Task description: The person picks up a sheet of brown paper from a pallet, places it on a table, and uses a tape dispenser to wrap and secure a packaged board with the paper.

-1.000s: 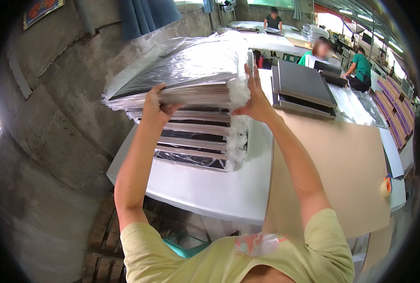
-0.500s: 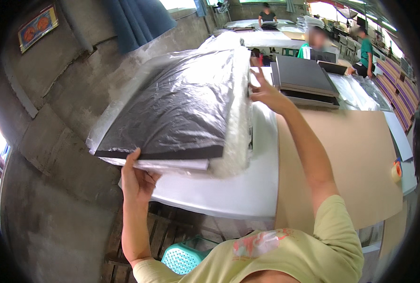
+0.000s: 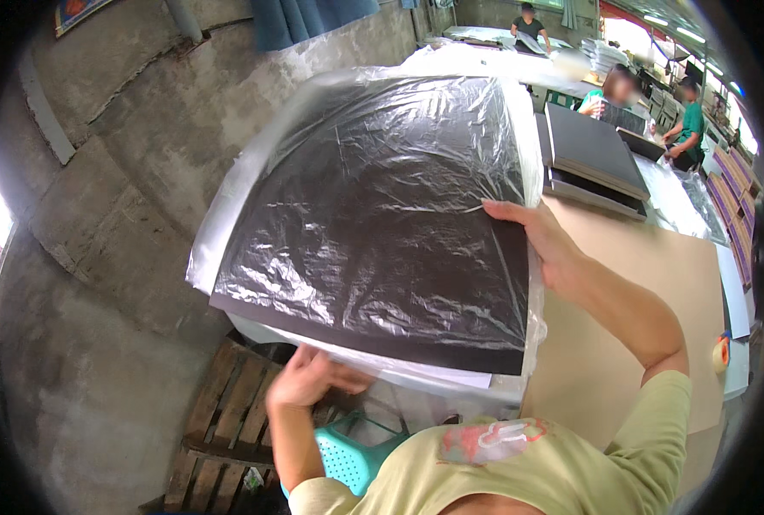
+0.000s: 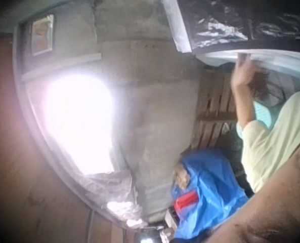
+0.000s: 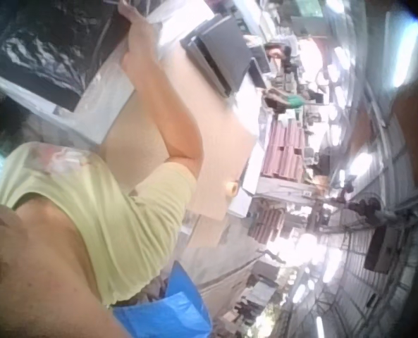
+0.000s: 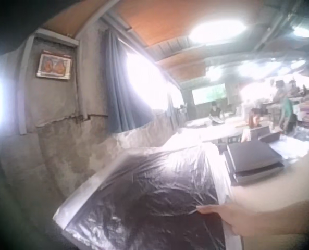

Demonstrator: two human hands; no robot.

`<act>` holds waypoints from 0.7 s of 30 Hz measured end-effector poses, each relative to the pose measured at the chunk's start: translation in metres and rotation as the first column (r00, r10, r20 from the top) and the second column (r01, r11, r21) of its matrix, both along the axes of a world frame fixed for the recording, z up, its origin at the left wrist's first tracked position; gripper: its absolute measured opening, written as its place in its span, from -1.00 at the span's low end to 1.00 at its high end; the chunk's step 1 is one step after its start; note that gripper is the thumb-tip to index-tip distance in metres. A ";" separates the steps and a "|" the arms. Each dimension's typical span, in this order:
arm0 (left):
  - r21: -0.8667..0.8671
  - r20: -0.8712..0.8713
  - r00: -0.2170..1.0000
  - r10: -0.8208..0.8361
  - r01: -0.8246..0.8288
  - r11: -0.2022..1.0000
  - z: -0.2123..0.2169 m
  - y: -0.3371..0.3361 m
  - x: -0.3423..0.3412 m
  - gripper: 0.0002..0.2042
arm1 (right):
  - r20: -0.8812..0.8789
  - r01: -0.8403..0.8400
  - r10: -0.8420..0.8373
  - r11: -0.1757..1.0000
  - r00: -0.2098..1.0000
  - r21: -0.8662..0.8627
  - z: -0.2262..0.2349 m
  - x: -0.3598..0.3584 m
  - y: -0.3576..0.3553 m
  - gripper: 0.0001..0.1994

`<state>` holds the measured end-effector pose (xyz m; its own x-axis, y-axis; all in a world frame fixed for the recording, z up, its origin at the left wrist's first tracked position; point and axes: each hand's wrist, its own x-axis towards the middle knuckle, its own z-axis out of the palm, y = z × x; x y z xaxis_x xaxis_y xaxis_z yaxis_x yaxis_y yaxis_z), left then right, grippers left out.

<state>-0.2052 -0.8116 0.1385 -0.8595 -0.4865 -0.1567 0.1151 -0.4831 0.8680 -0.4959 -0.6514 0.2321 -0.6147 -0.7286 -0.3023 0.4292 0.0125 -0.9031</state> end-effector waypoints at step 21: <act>-0.779 0.449 0.676 0.584 -0.023 0.626 0.033 -0.270 -0.036 -0.29 | 0.382 -0.065 0.217 0.926 0.898 -0.372 0.009 -0.001 -0.017 -0.58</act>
